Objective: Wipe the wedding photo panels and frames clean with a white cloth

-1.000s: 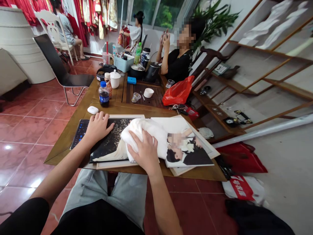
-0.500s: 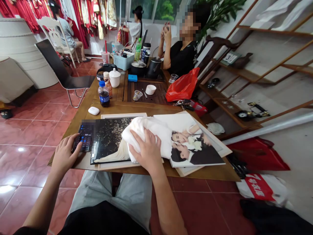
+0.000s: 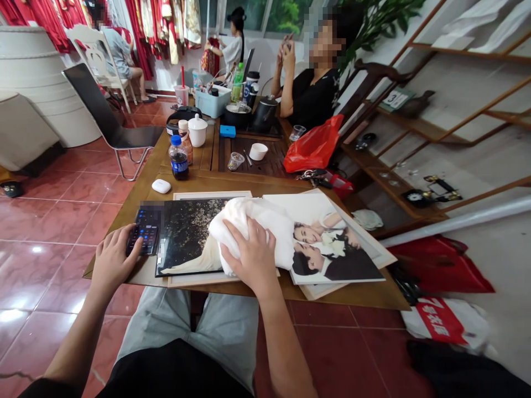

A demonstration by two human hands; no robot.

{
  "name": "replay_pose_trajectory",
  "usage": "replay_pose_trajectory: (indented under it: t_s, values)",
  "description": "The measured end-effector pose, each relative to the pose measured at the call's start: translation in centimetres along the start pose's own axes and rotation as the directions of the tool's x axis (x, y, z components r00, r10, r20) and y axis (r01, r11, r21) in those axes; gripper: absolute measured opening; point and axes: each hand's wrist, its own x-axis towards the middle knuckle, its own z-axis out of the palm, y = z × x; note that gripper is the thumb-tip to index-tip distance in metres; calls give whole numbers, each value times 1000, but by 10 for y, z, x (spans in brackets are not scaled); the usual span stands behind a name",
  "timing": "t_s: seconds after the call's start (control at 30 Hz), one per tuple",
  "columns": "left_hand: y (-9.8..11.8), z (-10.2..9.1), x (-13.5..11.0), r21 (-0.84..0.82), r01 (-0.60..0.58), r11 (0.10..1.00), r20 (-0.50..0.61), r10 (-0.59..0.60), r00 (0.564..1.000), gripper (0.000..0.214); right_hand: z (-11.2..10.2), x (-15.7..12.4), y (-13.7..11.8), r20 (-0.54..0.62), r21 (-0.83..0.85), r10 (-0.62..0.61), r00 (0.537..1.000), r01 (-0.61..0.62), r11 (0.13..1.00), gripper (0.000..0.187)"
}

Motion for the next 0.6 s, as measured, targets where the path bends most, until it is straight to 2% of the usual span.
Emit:
replay_pose_trajectory:
  t_s: [0.23, 0.47, 0.6]
  values:
    - [0, 0, 0, -9, 25, 1000, 8, -25, 1000, 51, 1, 0, 0, 0, 4, 2, 1000, -2, 1000, 51]
    - [1, 0, 1, -4, 4, 1000, 2, -4, 1000, 47, 0, 0, 0, 3, 5, 3, 1000, -3, 1000, 51]
    - [-2, 0, -2, -68, 8, 998, -51, -12, 999, 49, 1, 0, 0, -3, 4, 9, 1000, -9, 1000, 51]
